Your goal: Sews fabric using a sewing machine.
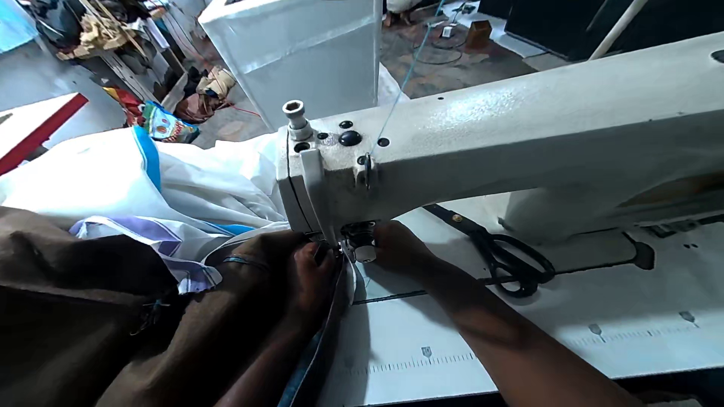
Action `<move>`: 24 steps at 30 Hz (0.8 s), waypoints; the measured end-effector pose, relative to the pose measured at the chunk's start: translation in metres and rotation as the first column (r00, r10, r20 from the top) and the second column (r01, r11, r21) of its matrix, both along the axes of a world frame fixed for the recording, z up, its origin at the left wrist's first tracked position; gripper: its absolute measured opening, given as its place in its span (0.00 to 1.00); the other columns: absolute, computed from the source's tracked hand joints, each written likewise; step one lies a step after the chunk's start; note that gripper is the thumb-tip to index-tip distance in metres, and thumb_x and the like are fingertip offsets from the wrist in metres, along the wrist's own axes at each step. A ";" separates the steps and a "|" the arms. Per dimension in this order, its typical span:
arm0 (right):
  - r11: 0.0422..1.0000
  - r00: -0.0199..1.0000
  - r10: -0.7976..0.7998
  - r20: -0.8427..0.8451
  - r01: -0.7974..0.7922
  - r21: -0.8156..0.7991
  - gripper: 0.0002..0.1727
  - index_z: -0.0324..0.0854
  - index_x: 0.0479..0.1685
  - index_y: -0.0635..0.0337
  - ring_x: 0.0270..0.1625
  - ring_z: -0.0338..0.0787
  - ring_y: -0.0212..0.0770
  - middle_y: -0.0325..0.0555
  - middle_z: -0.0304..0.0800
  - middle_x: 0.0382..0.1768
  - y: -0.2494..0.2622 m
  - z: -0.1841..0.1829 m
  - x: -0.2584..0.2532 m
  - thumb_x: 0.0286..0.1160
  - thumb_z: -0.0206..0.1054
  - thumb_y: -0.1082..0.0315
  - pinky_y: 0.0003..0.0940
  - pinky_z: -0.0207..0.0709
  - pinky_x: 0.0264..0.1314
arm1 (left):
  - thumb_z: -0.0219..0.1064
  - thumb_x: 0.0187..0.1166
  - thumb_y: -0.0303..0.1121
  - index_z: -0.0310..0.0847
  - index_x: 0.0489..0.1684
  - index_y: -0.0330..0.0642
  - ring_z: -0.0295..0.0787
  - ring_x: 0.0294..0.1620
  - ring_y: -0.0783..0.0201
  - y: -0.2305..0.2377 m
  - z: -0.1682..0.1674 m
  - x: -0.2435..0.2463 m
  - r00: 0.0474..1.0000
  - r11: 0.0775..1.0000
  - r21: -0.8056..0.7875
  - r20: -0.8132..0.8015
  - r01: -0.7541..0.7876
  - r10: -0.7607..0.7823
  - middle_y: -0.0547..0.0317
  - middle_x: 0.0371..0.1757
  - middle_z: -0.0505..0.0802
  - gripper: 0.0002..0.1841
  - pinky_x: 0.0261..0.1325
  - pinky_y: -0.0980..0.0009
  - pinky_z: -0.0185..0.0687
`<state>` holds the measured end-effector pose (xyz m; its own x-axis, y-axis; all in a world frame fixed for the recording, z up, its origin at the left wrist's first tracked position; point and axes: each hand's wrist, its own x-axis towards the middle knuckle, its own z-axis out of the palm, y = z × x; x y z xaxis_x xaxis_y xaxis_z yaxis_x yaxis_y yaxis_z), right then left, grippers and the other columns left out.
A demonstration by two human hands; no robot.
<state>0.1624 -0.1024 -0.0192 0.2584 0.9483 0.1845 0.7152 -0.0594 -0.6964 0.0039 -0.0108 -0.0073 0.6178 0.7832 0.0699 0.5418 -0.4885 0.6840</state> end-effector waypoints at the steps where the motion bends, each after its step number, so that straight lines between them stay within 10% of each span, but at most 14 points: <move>1: 1.000 1.000 0.004 -0.004 -0.004 0.013 0.09 0.88 0.47 0.65 0.34 0.89 0.51 0.53 0.89 0.31 0.000 0.000 0.000 0.79 0.66 0.69 0.53 0.80 0.39 | 0.71 0.78 0.25 0.88 0.37 0.26 0.88 0.39 0.49 0.000 0.000 0.000 1.000 1.000 0.002 -0.004 0.008 -0.008 0.40 0.35 0.91 0.07 0.49 0.49 0.83; 24: 0.999 0.999 -0.013 0.049 0.011 0.036 0.08 0.88 0.46 0.63 0.32 0.87 0.45 0.49 0.87 0.29 0.000 -0.001 -0.001 0.79 0.66 0.69 0.46 0.78 0.38 | 0.72 0.77 0.24 0.89 0.32 0.28 0.84 0.32 0.60 -0.003 0.001 0.000 0.999 1.000 0.021 0.037 0.023 -0.024 0.47 0.29 0.90 0.06 0.43 0.60 0.79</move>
